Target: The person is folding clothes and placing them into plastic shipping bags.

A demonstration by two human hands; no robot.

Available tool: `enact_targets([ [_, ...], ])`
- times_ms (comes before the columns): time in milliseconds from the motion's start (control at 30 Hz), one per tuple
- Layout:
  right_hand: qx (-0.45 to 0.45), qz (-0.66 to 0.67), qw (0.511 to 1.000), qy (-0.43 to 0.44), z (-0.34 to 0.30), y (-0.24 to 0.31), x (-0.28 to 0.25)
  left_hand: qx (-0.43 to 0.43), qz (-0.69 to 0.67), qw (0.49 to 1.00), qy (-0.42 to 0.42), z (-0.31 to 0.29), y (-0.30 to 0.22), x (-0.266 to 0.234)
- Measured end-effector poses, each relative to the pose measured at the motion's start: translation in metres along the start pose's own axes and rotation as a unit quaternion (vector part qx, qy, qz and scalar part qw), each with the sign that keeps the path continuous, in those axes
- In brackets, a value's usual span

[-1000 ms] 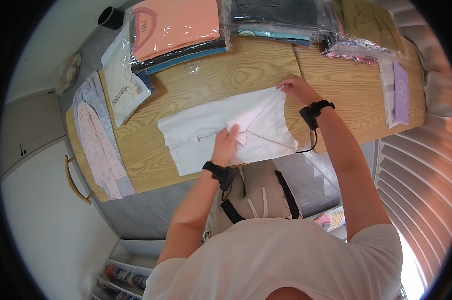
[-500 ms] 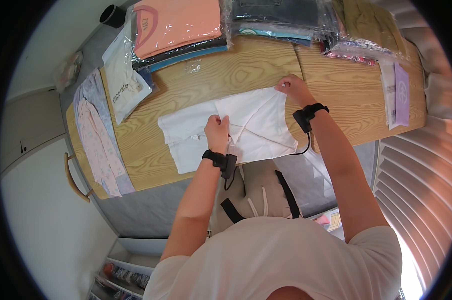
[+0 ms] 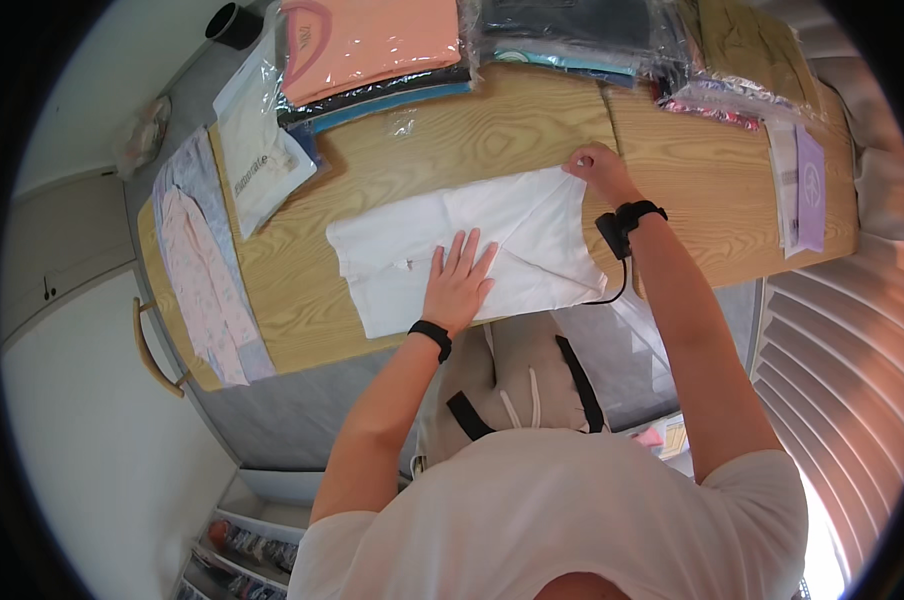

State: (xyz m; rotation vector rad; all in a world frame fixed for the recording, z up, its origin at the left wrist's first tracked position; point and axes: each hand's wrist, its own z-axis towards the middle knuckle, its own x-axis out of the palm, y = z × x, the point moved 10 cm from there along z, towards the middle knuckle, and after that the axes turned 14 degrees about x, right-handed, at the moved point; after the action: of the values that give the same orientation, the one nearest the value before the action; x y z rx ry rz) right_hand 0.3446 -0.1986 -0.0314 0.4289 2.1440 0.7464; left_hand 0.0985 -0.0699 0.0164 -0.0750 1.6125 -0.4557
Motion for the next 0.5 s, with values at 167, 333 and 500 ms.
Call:
enact_targets([
  [167, 0.074, 0.035, 0.996, 0.031, 0.002, -0.016, 0.0, -0.004, -0.058, 0.998, -0.026, -0.002, 0.007, -0.026],
  [333, -0.05, -0.013, 0.974, -0.218, -0.083, 0.037, 0.003, -0.308, -0.017, 0.911, -0.273, -0.121, 0.104, -0.07],
  [500, -0.121, -0.176, 0.97, -0.112, -0.16, 0.09, 0.145, -0.461, -0.084, 0.85, -0.241, -0.181, 0.171, -0.039],
])
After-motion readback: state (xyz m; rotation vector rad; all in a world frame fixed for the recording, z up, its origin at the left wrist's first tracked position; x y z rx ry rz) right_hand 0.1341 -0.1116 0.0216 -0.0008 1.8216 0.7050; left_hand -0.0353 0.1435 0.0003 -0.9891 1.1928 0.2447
